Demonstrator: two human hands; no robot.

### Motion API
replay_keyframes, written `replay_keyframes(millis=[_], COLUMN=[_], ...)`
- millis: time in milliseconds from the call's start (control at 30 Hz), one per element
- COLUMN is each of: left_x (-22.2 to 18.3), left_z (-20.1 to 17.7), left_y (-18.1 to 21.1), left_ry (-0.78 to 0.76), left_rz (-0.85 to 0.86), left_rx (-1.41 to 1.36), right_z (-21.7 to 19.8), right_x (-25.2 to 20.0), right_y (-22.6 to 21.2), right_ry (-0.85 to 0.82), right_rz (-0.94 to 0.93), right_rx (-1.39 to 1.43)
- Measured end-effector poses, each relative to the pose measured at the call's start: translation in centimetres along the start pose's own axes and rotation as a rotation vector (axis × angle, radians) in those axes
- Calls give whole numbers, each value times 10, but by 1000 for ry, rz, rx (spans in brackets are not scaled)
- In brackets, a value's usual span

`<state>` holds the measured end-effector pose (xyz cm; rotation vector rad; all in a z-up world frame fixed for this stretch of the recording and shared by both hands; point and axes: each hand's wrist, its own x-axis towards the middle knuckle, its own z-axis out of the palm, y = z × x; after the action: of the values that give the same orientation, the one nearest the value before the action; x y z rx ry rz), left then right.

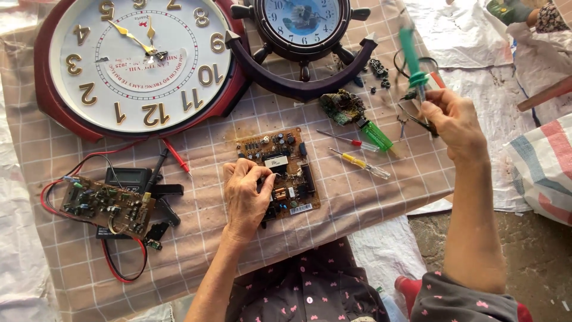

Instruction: Disassembling a clock, cleaning a circuit board with a brush, and soldering components on a repair bench.

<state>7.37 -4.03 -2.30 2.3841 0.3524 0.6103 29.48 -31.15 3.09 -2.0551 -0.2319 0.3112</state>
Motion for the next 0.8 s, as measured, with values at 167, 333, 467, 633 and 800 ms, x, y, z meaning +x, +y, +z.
replay_keyframes(millis=[167, 333, 467, 633, 800], left_x=[-1, -2, -2, -2, 2], left_z=[0, 1, 1, 0, -18], left_y=[0, 0, 0, 2, 34], left_ry=[0, 17, 1, 4, 95], left_rz=[8, 17, 7, 6, 3], left_rx=[8, 1, 18, 18, -115], right_z=[15, 17, 9, 13, 55], right_x=[-14, -6, -14, -47, -93], right_y=[-25, -34, -58, -94, -124], right_ry=[29, 83, 135, 81, -52], right_rz=[-182, -536, -519, -219, -47], right_rx=[63, 130, 269, 800, 726])
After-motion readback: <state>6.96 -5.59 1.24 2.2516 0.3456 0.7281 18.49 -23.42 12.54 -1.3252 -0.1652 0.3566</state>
